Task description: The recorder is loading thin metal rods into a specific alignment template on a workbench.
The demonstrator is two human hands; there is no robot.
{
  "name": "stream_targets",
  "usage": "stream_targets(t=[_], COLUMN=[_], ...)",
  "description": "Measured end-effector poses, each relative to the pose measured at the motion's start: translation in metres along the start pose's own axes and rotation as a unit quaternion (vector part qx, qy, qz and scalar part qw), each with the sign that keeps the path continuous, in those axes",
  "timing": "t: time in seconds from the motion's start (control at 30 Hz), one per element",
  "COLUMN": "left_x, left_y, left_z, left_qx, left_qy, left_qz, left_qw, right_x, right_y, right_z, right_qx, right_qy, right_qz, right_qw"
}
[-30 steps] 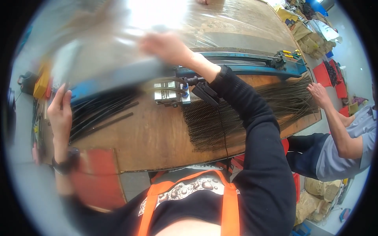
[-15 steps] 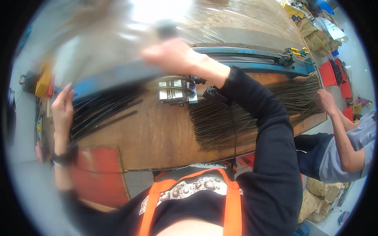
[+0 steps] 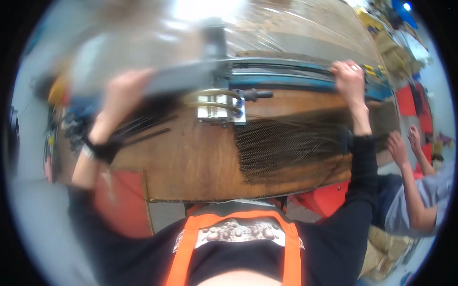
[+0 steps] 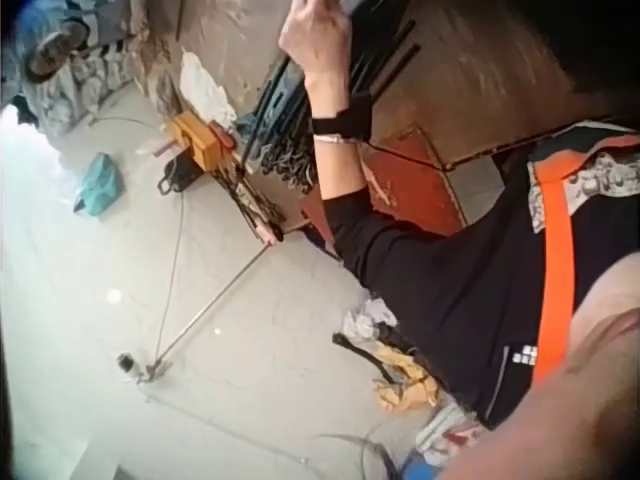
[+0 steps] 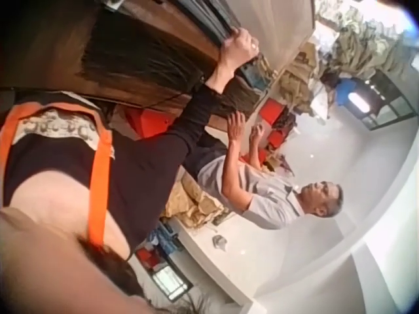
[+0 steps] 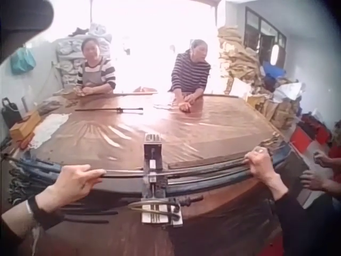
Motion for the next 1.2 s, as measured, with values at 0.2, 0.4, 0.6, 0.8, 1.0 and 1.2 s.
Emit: stream_targets(t=[0.2, 0.4, 0.6, 0.8, 1.0, 1.2], left_x=[-0.024, -0.021, -0.032, -0.030, -0.036, -0.041], left_y=[0.055, 0.050, 0.061, 0.061, 0.067, 0.060], left_z=[-0.067, -0.069, -0.082, -0.081, -0.086, -0.087], left_qx=[-0.001, -0.006, -0.017, -0.015, 0.021, -0.019], left_qy=[0.027, -0.015, -0.055, -0.069, -0.053, -0.003], left_qz=[0.085, 0.095, 0.154, 0.155, 0.143, 0.129], left_qw=[0.996, 0.995, 0.986, 0.985, 0.988, 0.991], right_x=[-0.058, -0.058, -0.065, -0.067, -0.066, -0.068], right_y=[0.025, 0.031, 0.035, 0.035, 0.037, 0.025], right_z=[0.035, 0.032, 0.036, 0.039, 0.037, 0.047], right_qx=[0.044, 0.037, 0.035, 0.014, 0.021, 0.012], right_qy=[0.107, 0.129, 0.144, 0.144, 0.153, 0.157], right_qz=[-0.042, -0.040, -0.043, -0.063, -0.073, -0.050], right_qw=[0.992, 0.990, 0.988, 0.987, 0.985, 0.986])
Point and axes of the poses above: each hand's wrist, its own z-axis away from the middle knuckle, its own y-axis out of the palm, x = y × z, the point moved 10 cm from there along -z, towards the middle knuckle, and after that the axes turned 14 degrees about y, right-handed, at the moved point
